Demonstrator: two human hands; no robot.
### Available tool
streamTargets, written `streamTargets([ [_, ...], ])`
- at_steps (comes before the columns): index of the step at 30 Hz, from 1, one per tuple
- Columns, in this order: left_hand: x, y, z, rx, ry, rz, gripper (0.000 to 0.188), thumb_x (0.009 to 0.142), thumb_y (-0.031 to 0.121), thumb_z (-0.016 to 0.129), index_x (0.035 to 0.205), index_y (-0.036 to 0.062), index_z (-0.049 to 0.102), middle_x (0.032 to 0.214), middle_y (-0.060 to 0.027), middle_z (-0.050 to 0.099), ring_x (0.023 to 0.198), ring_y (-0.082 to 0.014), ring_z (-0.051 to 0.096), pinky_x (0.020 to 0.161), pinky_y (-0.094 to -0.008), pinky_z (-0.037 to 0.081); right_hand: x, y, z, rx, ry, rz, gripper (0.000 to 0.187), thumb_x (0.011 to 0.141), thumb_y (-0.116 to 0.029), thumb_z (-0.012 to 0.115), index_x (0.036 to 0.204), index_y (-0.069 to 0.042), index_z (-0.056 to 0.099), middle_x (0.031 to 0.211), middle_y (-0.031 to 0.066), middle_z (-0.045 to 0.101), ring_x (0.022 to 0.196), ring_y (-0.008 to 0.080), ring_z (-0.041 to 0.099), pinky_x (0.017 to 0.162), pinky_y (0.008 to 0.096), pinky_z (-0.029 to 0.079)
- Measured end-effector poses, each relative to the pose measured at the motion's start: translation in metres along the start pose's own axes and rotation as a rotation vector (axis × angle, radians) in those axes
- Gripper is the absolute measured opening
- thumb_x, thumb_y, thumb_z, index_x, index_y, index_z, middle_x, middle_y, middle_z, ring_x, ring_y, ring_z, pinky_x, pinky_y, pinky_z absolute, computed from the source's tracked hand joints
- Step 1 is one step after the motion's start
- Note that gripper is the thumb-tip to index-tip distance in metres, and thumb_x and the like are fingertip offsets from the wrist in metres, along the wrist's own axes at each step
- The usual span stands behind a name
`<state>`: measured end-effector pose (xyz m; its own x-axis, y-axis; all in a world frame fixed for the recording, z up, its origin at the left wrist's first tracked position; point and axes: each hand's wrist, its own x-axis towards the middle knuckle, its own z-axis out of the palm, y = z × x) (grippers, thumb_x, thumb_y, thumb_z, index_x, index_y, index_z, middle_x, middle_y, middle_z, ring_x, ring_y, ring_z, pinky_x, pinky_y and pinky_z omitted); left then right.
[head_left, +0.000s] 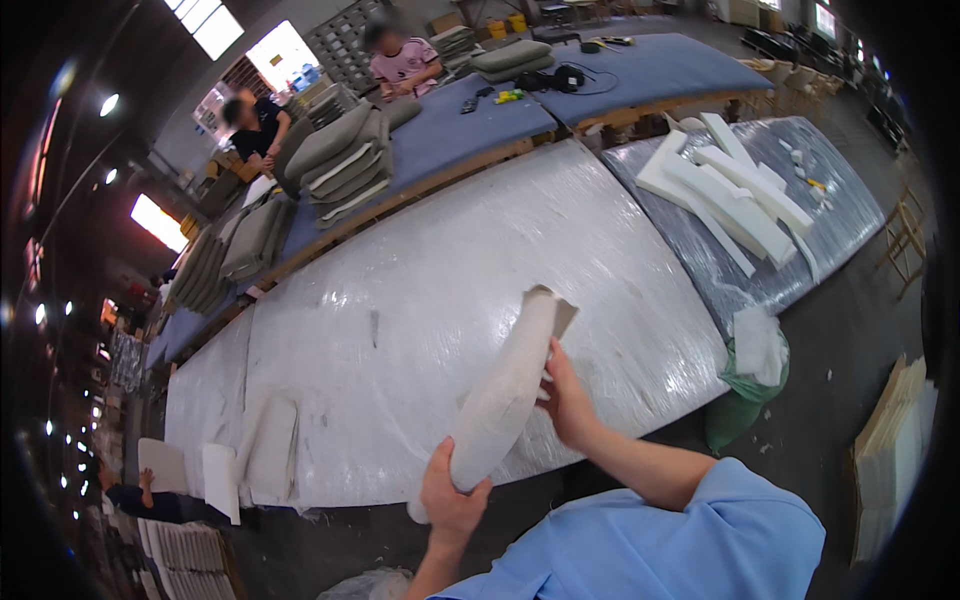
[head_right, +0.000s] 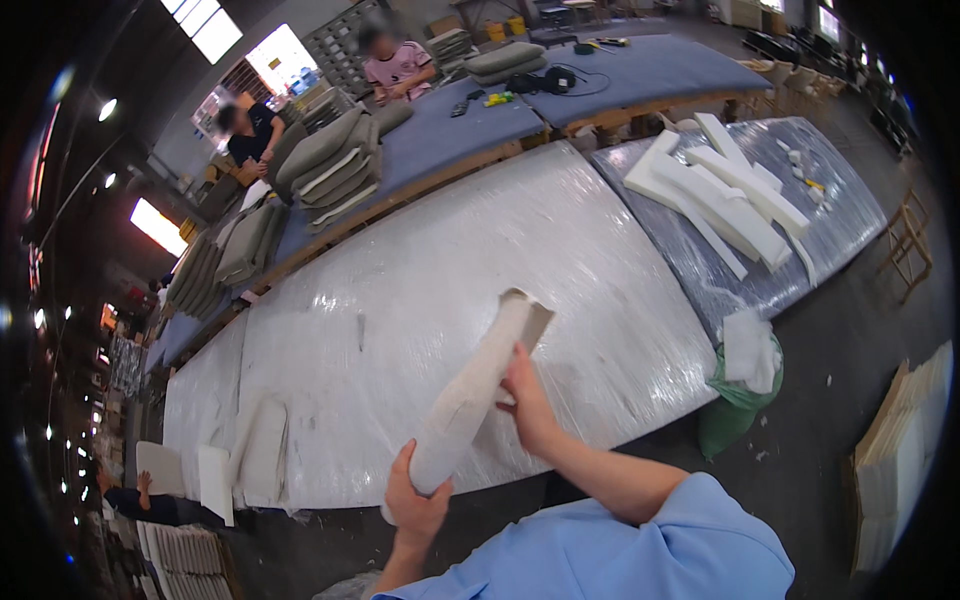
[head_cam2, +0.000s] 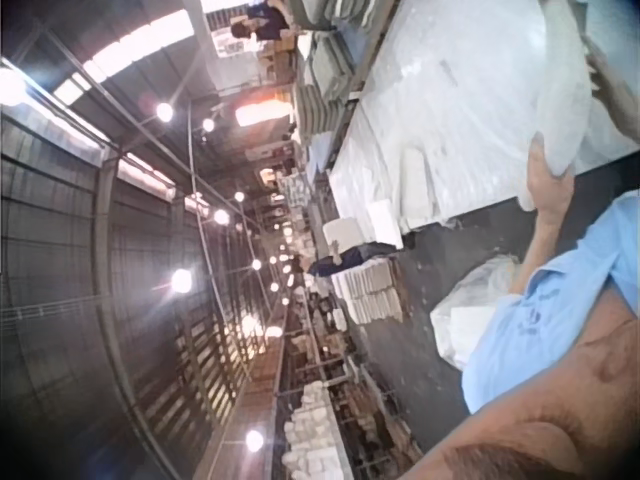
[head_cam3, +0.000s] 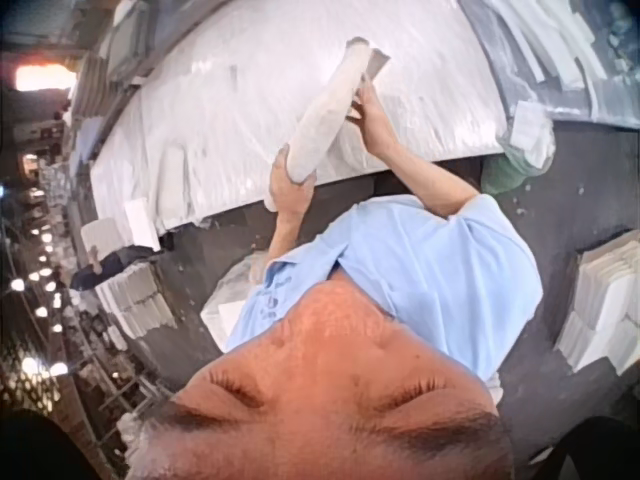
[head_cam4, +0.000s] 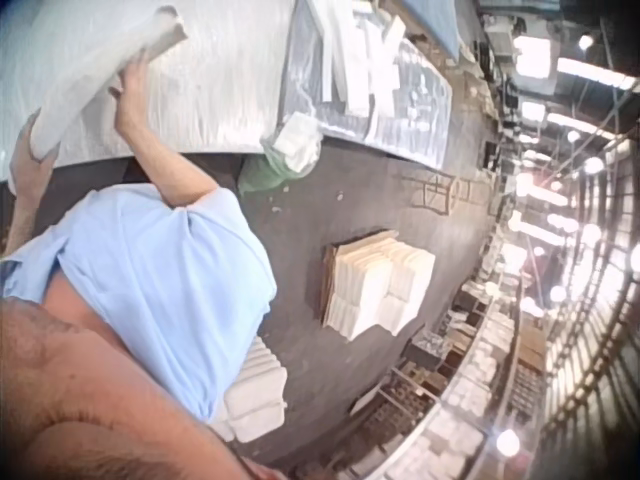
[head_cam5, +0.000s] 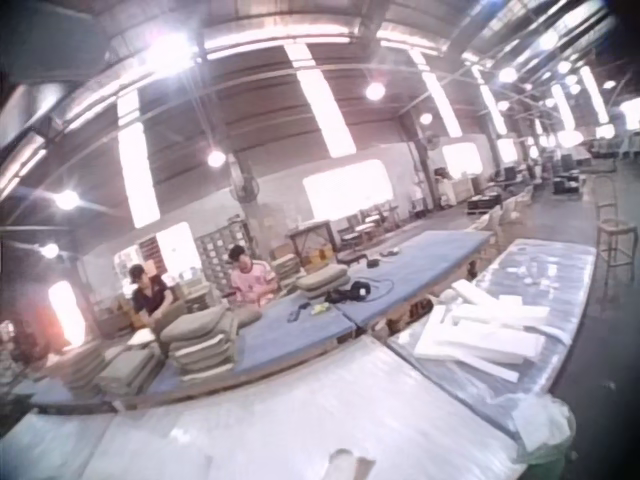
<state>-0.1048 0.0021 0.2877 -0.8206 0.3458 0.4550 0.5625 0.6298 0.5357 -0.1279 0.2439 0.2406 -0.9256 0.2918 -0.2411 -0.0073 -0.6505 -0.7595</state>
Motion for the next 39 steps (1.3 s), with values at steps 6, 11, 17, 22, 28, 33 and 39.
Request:
streamTargets([
  [6,-0.022,0.04,0.063,-0.454,0.019,-0.136,0.084,0.091,0.021,0.08,0.158,-0.0044,0.035,0.161,-0.0291,0.038,0.152,-0.0357,0.037,0.125,-0.0444,0.026,-0.044,-0.052,0.071,-0.552,-0.286,-0.378,0.113,0.079,-0.029,0.089,0.165,-0.008,0.019,0.158,0.0229,0.042,0.143,0.0341,0.047,0.115,0.046,0.042],
  [11,-0.038,-0.013,0.049,-0.697,-0.141,-0.398,0.077,0.099,0.024,0.071,0.161,-0.0013,0.033,0.164,-0.0224,0.038,0.151,-0.0339,0.041,0.122,-0.0428,0.034,-0.007,-0.089,0.088,-0.921,-0.534,-0.29,0.099,0.071,-0.02,0.093,0.153,-0.003,0.042,0.136,0.0167,0.064,0.128,0.0281,0.062,0.108,0.0412,0.049],
  [17,-0.073,-0.138,-0.028,-0.539,0.727,-1.11,0.104,0.091,0.001,0.073,0.169,0.0163,0.006,0.164,-0.0224,0.034,0.126,-0.0267,0.057,0.104,-0.0386,0.051,-0.014,-0.062,0.118,-1.181,-0.722,-0.703,0.091,0.069,-0.02,0.096,0.145,-0.005,0.051,0.128,0.0177,0.069,0.119,0.0334,0.069,0.1,0.0427,0.056],
  [22,-0.098,-0.167,-0.068,-0.713,0.707,-1.034,0.104,0.089,-0.007,0.066,0.17,0.0176,0.007,0.17,-0.0174,0.025,0.135,-0.0325,0.053,0.111,-0.0412,0.046,-0.006,-0.048,0.121,-1.271,-0.873,-0.876,0.089,0.058,-0.025,0.102,0.132,-0.005,0.057,0.119,0.0159,0.069,0.108,0.036,0.07,0.093,0.0439,0.057],
  [28,-0.128,-0.177,-0.061,-0.801,0.695,-1.084,0.059,0.091,-0.008,0.064,0.147,0.009,0.055,0.132,-0.0041,0.068,0.125,-0.0165,0.06,0.11,-0.0334,0.044,-0.009,-0.042,0.165,-1.352,-1.208,-0.848,0.091,0.056,-0.027,0.103,0.131,-0.007,0.057,0.121,0.0184,0.068,0.107,0.0377,0.071,0.09,0.0449,0.058],
  [33,-0.149,-0.177,-0.043,-0.872,0.77,-1.171,0.049,0.088,-0.005,0.067,0.136,0.0054,0.062,0.127,-0.0044,0.07,0.122,-0.0194,0.063,0.107,-0.0352,0.046,-0.003,-0.038,0.193,-1.382,-1.389,-0.783,0.089,0.055,-0.022,0.102,0.13,-0.006,0.057,0.12,0.0183,0.07,0.105,0.0375,0.072,0.09,0.0444,0.058],
  [39,-0.171,-0.214,-0.036,-1.02,0.838,-1.302,0.039,0.085,-0.004,0.068,0.124,-0.0005,0.067,0.114,-0.0074,0.073,0.106,-0.0205,0.067,0.095,-0.0351,0.051,0.01,-0.004,0.257,-1.413,-1.606,-0.803,0.078,0.061,-0.018,0.1,0.126,-0.003,0.06,0.107,0.0179,0.074,0.092,0.0366,0.076,0.08,0.0424,0.061],
])
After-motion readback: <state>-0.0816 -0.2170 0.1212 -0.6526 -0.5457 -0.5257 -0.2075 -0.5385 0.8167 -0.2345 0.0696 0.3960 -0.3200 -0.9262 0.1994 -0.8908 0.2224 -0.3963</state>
